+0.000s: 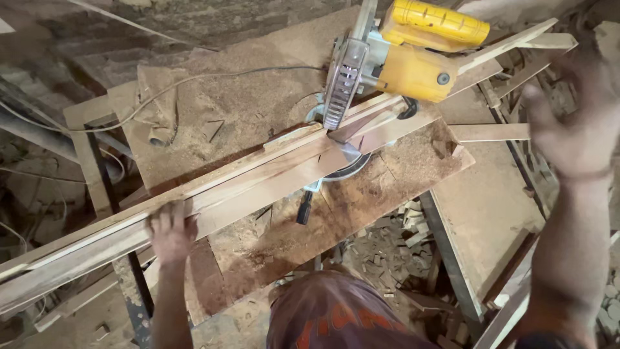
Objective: The person cuts long wooden strips on a workbench using a handheld circular saw, holding each strip steady with one hand while guiding the saw along the wood. After several cuts, the person picks up cut pieces and offcuts, moves them aside, and repositions new strips on the bench to continue cutting.
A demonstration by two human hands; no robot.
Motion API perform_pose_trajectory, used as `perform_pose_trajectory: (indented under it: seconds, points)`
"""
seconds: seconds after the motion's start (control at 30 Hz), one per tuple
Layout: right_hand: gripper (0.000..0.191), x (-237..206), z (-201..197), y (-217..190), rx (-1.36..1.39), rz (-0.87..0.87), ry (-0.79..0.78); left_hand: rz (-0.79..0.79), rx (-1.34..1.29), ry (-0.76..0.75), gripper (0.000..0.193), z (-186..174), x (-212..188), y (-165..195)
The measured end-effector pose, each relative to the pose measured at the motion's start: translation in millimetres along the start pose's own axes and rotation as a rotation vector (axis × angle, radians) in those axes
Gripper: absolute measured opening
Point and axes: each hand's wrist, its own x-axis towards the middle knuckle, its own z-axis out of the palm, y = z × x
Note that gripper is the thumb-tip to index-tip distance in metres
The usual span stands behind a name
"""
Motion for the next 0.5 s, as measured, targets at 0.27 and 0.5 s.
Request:
perform_pose_trajectory:
  seconds: [0.27, 0.5]
  points:
    - [0.066, 164, 85, -12, 0.033, -0.176, -0.508, -0.008, -0.098, -0.044, 0.045, 12, 8, 23]
    - [0.045, 222, 128, -31, -0.055, 0.281, -1.029, -0.033, -0.051, -0.069, 0.039, 19, 13, 30]
